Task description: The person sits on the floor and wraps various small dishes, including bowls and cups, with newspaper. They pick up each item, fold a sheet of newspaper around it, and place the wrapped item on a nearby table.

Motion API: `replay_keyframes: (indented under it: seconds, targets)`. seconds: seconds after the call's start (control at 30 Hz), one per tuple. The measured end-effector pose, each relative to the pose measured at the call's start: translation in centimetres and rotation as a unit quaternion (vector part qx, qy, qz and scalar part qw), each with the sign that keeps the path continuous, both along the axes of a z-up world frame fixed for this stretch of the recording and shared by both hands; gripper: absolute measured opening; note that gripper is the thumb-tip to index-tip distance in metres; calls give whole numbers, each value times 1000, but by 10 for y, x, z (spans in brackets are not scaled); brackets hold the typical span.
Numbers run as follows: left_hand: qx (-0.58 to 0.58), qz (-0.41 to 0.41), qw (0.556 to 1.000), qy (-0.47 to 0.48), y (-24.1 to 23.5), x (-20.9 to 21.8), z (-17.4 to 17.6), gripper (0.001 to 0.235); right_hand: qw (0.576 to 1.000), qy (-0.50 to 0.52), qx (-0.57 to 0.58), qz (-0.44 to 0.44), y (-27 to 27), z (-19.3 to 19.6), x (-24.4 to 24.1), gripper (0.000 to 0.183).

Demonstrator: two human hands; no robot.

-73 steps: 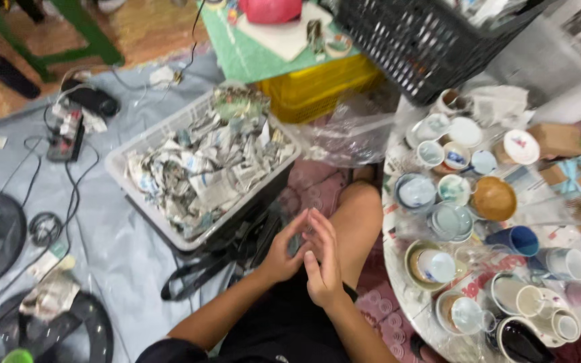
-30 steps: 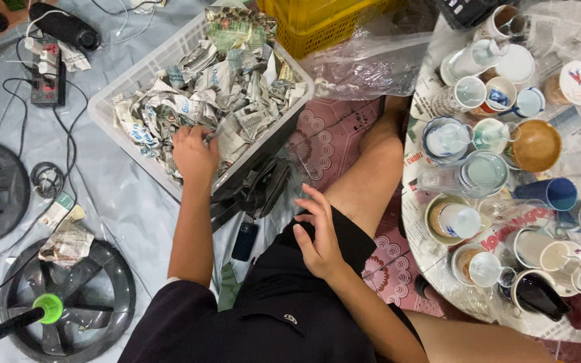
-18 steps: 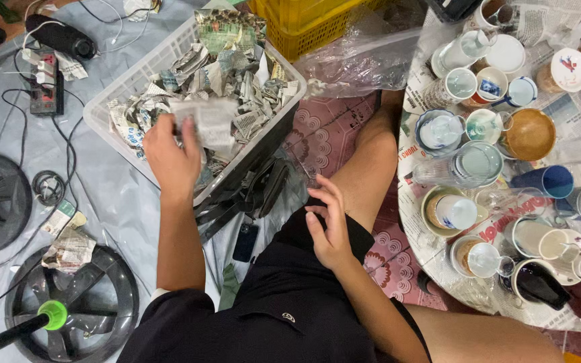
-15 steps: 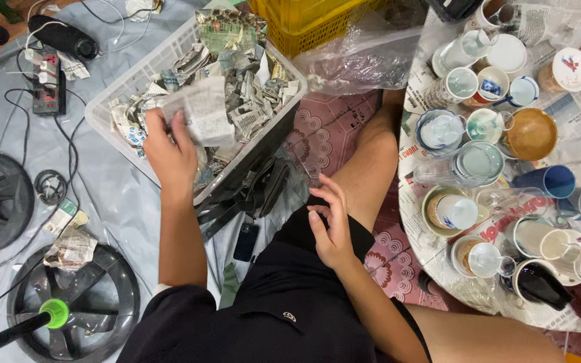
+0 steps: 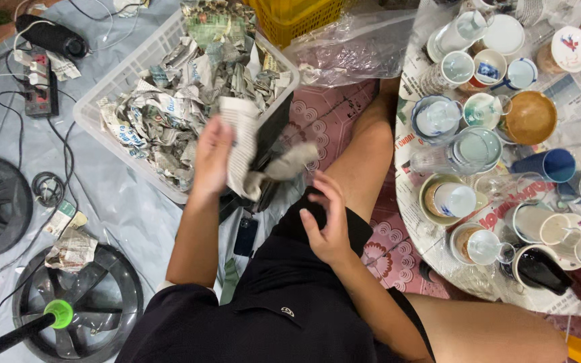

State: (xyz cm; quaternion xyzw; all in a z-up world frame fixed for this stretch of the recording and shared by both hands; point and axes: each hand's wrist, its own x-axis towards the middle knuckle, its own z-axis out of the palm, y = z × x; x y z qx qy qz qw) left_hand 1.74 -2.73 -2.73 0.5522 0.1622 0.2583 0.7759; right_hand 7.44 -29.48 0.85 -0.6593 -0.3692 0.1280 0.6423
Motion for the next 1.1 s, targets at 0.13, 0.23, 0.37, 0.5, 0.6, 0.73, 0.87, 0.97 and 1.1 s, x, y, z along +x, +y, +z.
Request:
replay_keyframes:
  seconds: [0.13, 0.23, 0.37, 0.5, 0.6, 0.73, 0.87, 0.97, 1.1]
  targets:
    - [16, -177, 983, 46, -35, 7, -7, 19, 964, -244, -83, -65, -9, 9, 6, 55]
    - [-32, -234, 971, 26, -61, 18, -7, 15, 964, -236, -122, 6, -24, 6, 19, 29]
    - [-46, -173, 984, 11, -90, 38, -4, 13, 987, -13, -107, 119, -48, -6, 25, 6]
    - [6, -114, 993, -1, -133, 65, -8, 15, 976, 152, -72, 138, -67, -20, 19, 10]
    - [91, -45, 995, 16, -169, 71, -15, 37, 989, 121, -84, 29, -80, -27, 19, 11]
    - [155, -96, 983, 14, -186, 67, -18, 33, 992, 63, -68, -87, -102, -24, 25, 11]
    - [165, -336, 927, 21, -180, 56, -2, 57, 976, 26, -126, -177, -123, -13, 20, 14]
    - [173, -410, 895, 31, -190, 54, 19, 71, 975, -51, -139, -164, -126, -5, 16, 17]
    - [128, -429, 893, 47, -206, 57, 41, 71, 969, -163, -126, -133, -128, -5, 9, 17]
